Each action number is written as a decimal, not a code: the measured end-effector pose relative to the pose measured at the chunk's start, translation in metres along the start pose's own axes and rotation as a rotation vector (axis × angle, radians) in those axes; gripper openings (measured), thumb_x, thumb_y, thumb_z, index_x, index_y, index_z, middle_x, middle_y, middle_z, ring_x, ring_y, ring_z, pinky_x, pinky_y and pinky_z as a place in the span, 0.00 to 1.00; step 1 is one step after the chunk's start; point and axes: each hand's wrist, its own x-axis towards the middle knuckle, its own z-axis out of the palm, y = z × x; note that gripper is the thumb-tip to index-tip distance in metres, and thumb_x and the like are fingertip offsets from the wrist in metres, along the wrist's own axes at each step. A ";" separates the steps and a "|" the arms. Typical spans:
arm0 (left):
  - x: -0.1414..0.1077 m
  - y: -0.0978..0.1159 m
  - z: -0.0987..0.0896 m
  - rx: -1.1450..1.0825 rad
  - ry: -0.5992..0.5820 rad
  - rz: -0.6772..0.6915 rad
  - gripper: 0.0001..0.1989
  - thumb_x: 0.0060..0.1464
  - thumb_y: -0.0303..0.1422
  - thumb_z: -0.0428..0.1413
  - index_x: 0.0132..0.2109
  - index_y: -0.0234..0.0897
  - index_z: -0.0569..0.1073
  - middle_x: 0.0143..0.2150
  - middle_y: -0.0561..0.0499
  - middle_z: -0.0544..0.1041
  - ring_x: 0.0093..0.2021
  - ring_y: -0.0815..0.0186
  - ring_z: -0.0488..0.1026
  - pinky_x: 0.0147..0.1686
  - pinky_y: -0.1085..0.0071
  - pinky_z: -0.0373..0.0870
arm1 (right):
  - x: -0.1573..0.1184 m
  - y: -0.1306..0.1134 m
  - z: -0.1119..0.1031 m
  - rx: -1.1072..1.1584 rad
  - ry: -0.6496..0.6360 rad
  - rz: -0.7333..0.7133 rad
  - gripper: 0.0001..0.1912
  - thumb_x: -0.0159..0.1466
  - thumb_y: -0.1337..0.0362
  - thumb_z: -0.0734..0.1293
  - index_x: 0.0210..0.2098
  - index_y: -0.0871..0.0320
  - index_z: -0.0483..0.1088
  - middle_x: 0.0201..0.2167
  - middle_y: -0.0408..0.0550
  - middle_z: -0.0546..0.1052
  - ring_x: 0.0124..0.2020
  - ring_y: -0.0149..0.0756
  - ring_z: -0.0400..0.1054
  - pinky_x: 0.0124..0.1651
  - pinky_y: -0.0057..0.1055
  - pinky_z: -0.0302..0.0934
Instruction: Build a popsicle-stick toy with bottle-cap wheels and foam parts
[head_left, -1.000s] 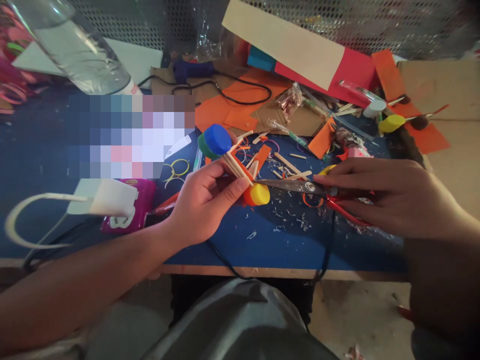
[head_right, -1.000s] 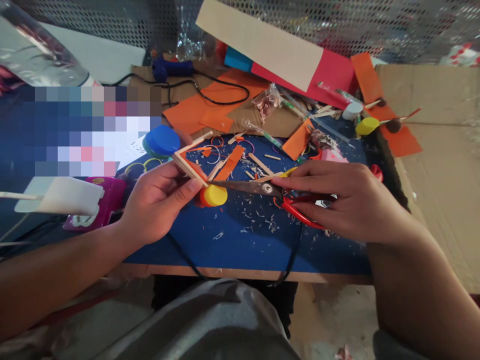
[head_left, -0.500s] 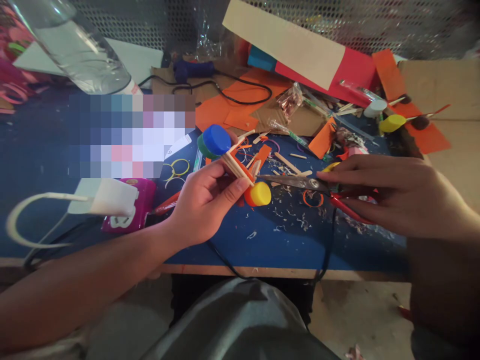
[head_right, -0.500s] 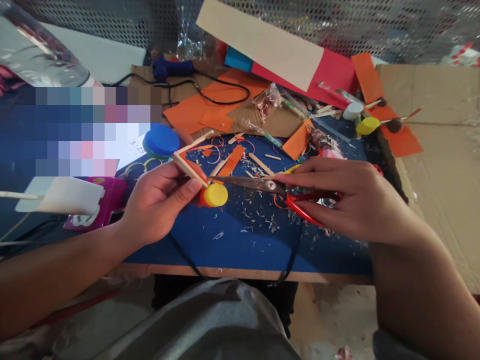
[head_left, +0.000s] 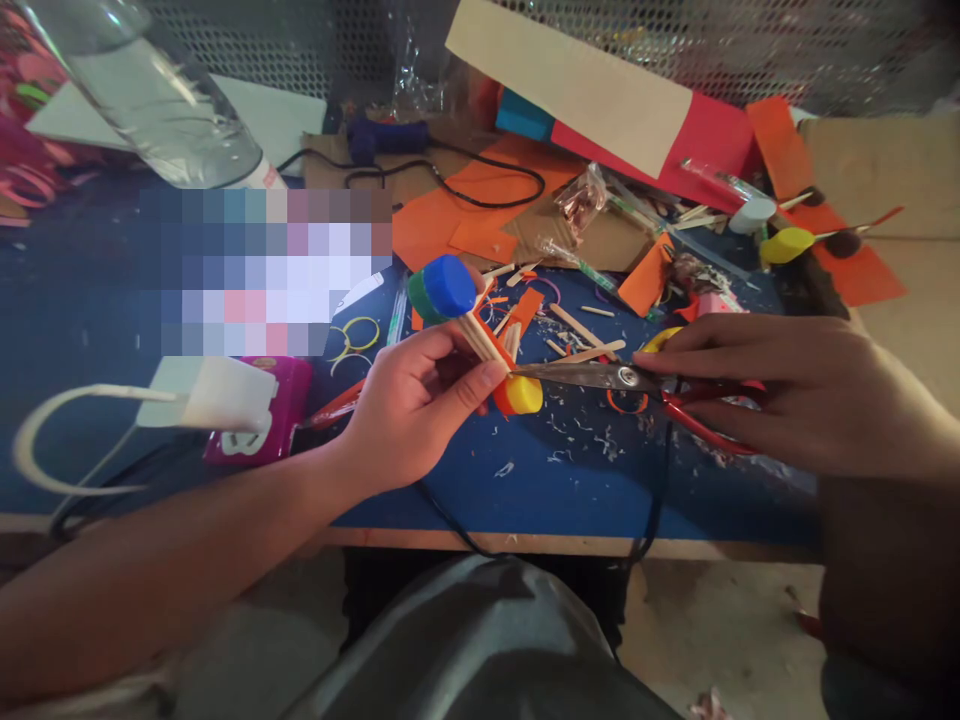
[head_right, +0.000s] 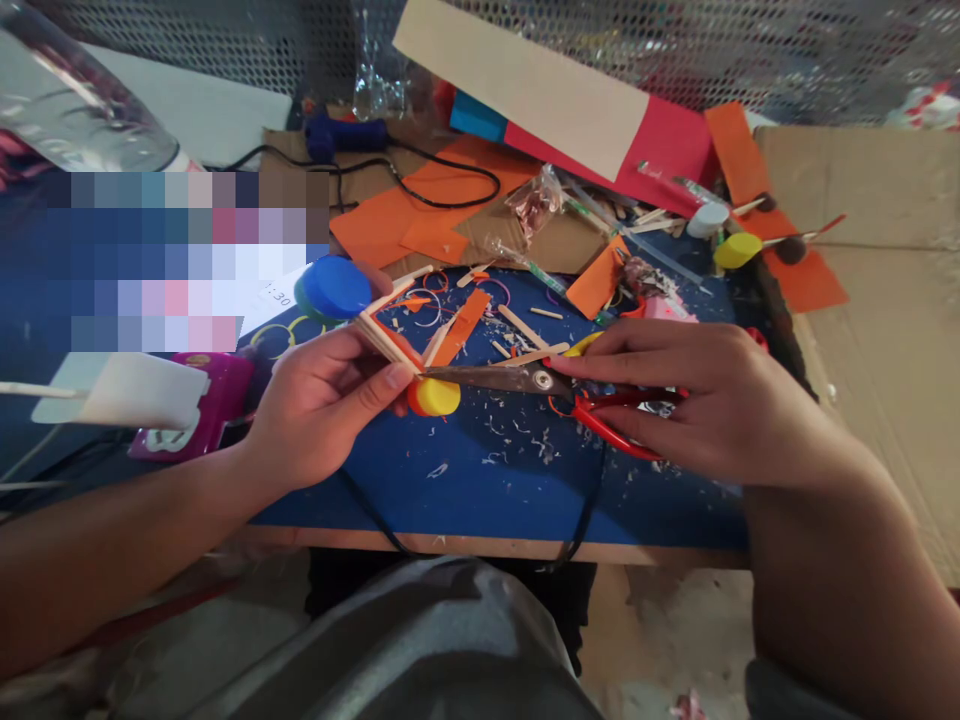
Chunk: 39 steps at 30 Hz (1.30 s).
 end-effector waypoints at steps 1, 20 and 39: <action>0.000 0.000 0.000 0.003 0.002 -0.003 0.17 0.62 0.46 0.70 0.40 0.36 0.80 0.32 0.52 0.81 0.27 0.71 0.77 0.29 0.75 0.80 | 0.000 0.000 0.000 -0.001 -0.003 0.003 0.23 0.73 0.63 0.71 0.65 0.42 0.79 0.51 0.47 0.86 0.41 0.33 0.83 0.45 0.26 0.77; 0.000 0.001 -0.001 0.058 0.001 -0.002 0.16 0.62 0.47 0.70 0.39 0.38 0.80 0.31 0.52 0.81 0.26 0.69 0.76 0.27 0.73 0.79 | -0.007 0.003 -0.001 -0.087 -0.008 0.020 0.22 0.73 0.61 0.71 0.65 0.40 0.79 0.52 0.45 0.86 0.40 0.34 0.84 0.46 0.28 0.78; -0.002 0.002 -0.002 -0.013 -0.010 -0.022 0.14 0.64 0.43 0.69 0.41 0.36 0.81 0.32 0.51 0.82 0.28 0.69 0.79 0.30 0.73 0.83 | -0.001 0.001 0.001 -0.007 0.011 0.022 0.23 0.71 0.63 0.73 0.64 0.41 0.80 0.51 0.47 0.87 0.38 0.34 0.83 0.42 0.27 0.77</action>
